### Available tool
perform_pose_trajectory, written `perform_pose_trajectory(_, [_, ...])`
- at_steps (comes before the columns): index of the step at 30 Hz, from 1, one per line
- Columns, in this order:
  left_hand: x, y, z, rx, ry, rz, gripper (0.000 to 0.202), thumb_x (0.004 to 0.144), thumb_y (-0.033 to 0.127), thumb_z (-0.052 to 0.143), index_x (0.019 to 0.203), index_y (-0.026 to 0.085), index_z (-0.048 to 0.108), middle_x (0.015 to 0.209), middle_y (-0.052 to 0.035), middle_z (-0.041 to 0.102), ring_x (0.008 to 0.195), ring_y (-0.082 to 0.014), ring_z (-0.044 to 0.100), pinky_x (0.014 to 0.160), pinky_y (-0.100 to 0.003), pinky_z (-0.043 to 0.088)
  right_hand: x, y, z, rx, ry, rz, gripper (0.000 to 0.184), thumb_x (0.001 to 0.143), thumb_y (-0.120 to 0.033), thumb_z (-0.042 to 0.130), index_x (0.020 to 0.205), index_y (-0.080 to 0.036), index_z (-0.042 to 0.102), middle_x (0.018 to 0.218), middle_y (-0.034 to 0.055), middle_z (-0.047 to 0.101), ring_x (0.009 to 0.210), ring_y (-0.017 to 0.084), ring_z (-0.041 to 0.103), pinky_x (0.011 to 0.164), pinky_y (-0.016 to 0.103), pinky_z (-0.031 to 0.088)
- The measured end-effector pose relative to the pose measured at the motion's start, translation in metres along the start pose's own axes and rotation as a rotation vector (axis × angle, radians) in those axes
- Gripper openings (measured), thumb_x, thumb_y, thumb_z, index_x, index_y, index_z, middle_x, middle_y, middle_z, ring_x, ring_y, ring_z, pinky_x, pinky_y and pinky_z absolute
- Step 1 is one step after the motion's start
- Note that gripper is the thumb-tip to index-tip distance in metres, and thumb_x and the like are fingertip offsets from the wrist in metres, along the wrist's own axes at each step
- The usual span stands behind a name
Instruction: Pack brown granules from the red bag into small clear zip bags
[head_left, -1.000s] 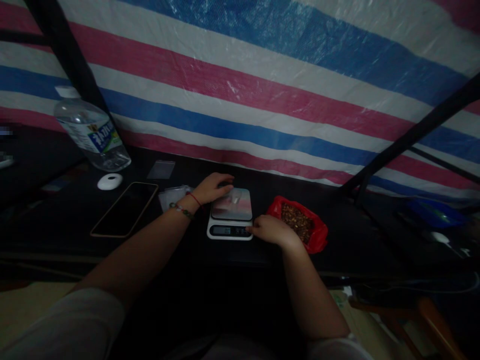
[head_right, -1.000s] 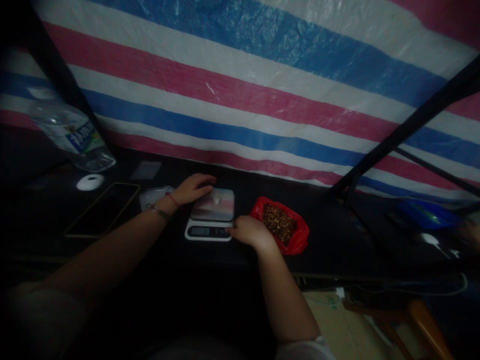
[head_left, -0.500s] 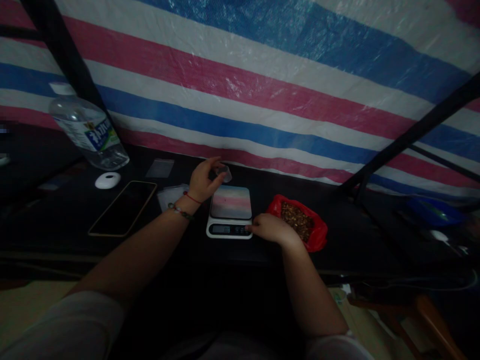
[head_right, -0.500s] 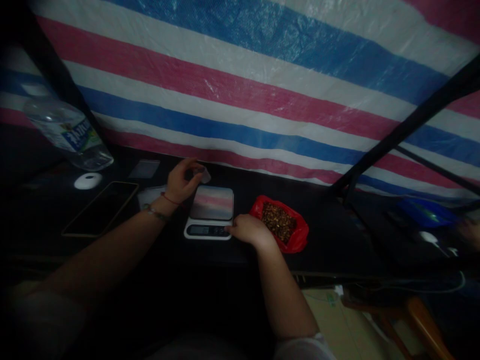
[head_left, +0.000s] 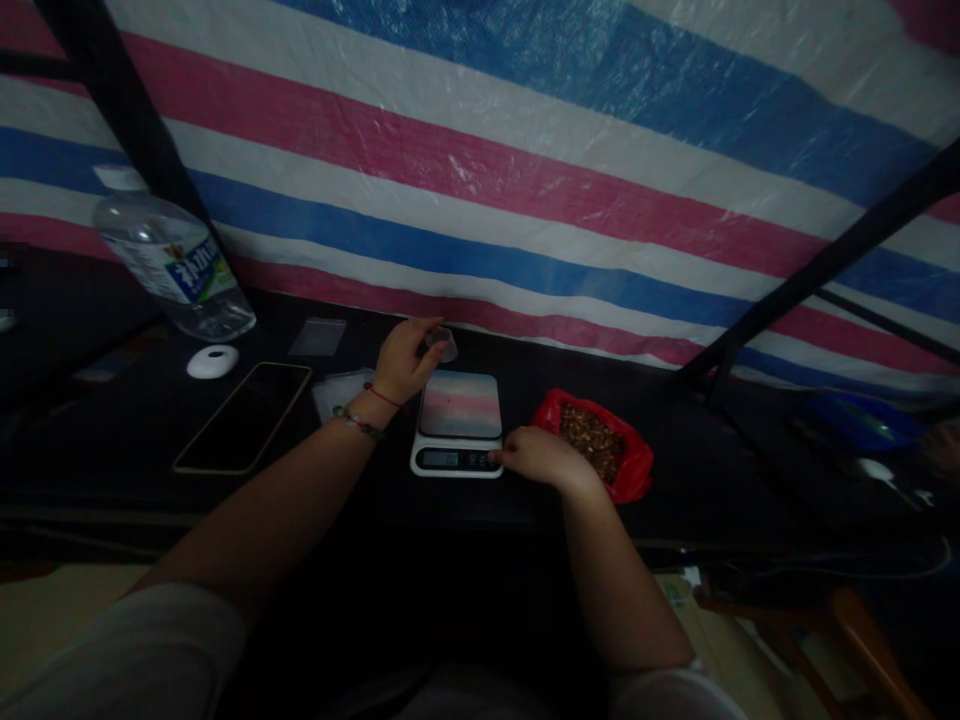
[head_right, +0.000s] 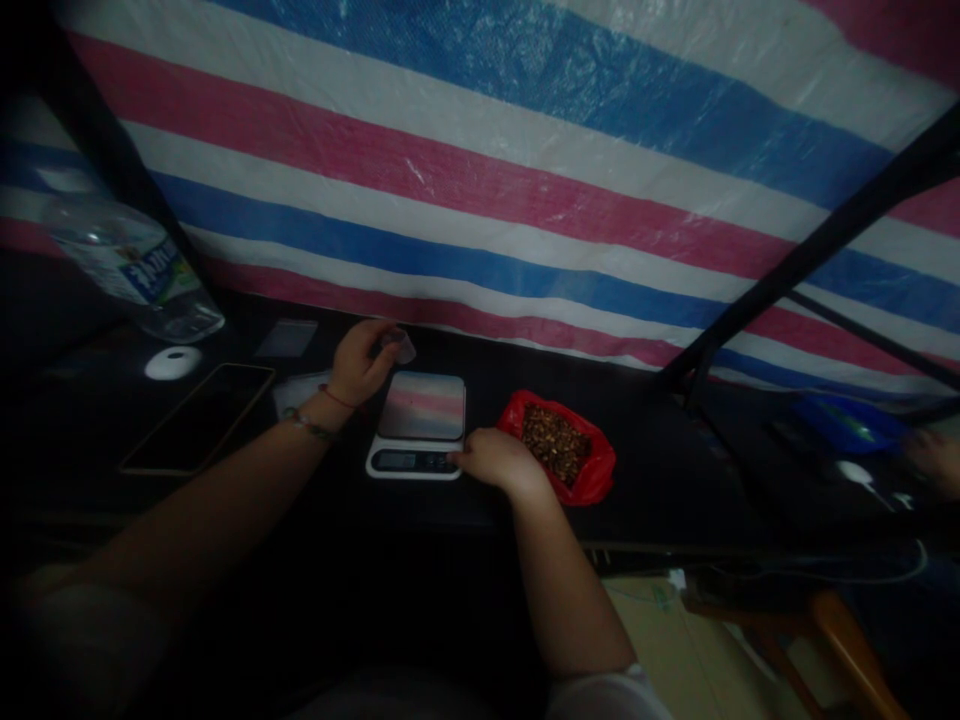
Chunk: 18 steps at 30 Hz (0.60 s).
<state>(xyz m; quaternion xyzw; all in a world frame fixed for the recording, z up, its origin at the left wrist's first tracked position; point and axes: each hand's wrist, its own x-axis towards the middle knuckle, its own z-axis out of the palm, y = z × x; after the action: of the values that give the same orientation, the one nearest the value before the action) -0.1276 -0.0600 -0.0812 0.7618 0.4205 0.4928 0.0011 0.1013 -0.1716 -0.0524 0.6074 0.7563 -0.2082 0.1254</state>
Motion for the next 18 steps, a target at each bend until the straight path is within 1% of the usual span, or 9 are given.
perform_pose_trajectory(3, [0.0014, 0.0016, -0.0007, 0.009, -0.047, 0.032, 0.044, 0.092, 0.046, 0.036, 0.116, 0.016, 0.057, 0.107, -0.0090, 0.066, 0.104, -0.0220, 0.058, 0.094, -0.037, 0.043, 0.0003, -0.0002, 0.0001, -0.007, 0.004, 0.000, 0.046, 0.088, -0.049, 0.044, 0.100, -0.014, 0.071, 0.100, 0.0139, 0.070, 0.089, 0.023, 0.066, 0.070, 0.026, 0.045])
perform_pose_trajectory(10, [0.0017, 0.0009, 0.0008, -0.016, 0.027, 0.081, 0.041, 0.092, 0.042, 0.039, 0.113, 0.014, 0.060, 0.103, -0.0093, 0.068, 0.099, -0.0216, 0.060, 0.090, -0.037, 0.045, 0.0013, 0.0002, 0.0007, -0.014, -0.007, -0.002, 0.047, 0.089, -0.049, 0.043, 0.102, -0.014, 0.071, 0.102, 0.0139, 0.070, 0.090, 0.023, 0.066, 0.072, 0.026, 0.045])
perform_pose_trajectory(18, [0.0015, 0.0018, -0.0003, -0.039, 0.028, 0.079, 0.040, 0.092, 0.040, 0.040, 0.115, 0.014, 0.059, 0.100, -0.0089, 0.068, 0.097, -0.0213, 0.060, 0.088, -0.037, 0.045, 0.0014, 0.0006, 0.0012, 0.002, 0.012, -0.005, 0.044, 0.088, -0.049, 0.045, 0.099, -0.015, 0.071, 0.099, 0.0131, 0.071, 0.087, 0.023, 0.067, 0.068, 0.026, 0.044])
